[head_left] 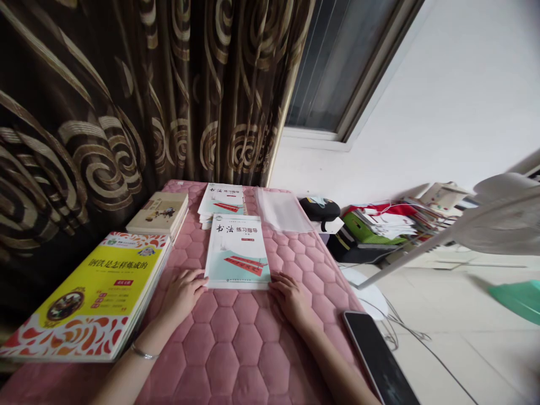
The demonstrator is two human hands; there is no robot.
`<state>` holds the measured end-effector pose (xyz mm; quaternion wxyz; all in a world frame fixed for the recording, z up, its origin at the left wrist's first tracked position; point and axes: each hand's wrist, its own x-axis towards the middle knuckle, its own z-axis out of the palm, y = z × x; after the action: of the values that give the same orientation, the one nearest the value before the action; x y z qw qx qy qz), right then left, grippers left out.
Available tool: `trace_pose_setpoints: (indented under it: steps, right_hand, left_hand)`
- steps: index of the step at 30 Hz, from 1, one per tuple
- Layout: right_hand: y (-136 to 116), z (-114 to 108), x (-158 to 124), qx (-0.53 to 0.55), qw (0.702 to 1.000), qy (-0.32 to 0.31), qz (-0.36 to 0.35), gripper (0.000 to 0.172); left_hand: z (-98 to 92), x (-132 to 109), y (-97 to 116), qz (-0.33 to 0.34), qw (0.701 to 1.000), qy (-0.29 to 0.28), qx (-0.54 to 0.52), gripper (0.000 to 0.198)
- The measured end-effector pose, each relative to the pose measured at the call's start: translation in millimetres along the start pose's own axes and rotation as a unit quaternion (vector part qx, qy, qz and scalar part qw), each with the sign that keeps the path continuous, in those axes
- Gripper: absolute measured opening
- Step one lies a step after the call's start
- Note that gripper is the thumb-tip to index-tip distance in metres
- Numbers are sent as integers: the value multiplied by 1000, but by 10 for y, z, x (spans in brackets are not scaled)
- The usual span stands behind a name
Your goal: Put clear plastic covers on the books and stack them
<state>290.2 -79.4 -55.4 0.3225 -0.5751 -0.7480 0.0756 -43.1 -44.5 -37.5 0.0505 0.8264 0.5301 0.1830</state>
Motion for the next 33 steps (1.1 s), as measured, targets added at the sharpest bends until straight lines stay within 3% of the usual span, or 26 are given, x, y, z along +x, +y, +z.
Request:
trace_pose_setpoints:
  steps: [7,13,17,21,28,33]
  right_hand:
    - [-100,0,-17,-36,999,-10,9,26]
    - [-562,293,167,-23,999,-33,-21,23]
    - [-692,453,293,-7,999,-39,-29,21]
    - [-571,405,254,-4,999,-31,-28,19]
    - [-126,85,68,-34,999,-23,3,19]
    - [3,56,41,-25,999,-28,10,23]
  left_hand:
    - [-40,3,155,-8,1000,1,20,26]
    - [97,212,594,11,999,-23,36,21]
    - [186,291,694,14,999,-34,30,20]
    - [149,231,574,3,999,-22,27,20]
    - [-12,27,124,-25,997,-1,78,24]
    - [-75,-17,73,-51,994,-9,92,25]
